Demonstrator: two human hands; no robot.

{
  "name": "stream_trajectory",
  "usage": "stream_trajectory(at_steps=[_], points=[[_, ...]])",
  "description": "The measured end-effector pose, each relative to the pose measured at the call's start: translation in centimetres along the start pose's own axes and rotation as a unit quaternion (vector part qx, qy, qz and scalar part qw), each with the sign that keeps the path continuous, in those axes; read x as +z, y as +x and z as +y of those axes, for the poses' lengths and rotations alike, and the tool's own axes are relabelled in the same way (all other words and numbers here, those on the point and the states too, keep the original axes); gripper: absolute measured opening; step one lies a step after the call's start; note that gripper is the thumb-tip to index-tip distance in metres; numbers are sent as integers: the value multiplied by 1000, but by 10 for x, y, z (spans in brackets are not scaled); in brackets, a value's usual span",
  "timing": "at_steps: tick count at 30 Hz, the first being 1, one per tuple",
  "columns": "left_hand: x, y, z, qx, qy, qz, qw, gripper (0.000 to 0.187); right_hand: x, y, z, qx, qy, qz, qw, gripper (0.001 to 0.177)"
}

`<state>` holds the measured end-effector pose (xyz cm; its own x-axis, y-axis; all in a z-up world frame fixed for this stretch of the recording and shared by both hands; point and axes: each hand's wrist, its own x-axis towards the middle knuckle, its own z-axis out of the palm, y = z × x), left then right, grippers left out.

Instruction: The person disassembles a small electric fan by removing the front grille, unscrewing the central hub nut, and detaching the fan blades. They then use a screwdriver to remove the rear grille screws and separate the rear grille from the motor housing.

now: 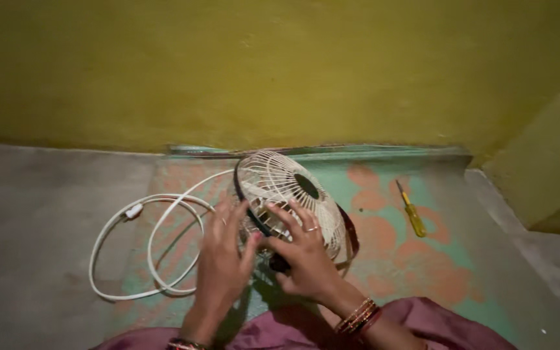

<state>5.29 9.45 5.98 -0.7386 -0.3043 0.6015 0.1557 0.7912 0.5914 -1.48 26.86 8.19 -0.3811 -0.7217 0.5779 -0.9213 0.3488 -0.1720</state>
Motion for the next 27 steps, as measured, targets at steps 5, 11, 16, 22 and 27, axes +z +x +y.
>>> stream_trajectory(at_steps=[5,11,16,22,27], points=[[15,-14,23,-22,-52,-72,996,57,-6,-20,13,30,83,-5,996,48],[5,-13,12,24,27,-128,991,77,-2,-72,38,272,128,98,949,45],[9,-10,6,58,52,-77,994,65,-2,-106,47,280,153,107,942,46],[5,4,1,111,80,-33,990,53,1,-100,35,263,99,90,956,60],[1,10,1,110,95,-47,988,48,7,-100,37,260,67,74,960,66]])
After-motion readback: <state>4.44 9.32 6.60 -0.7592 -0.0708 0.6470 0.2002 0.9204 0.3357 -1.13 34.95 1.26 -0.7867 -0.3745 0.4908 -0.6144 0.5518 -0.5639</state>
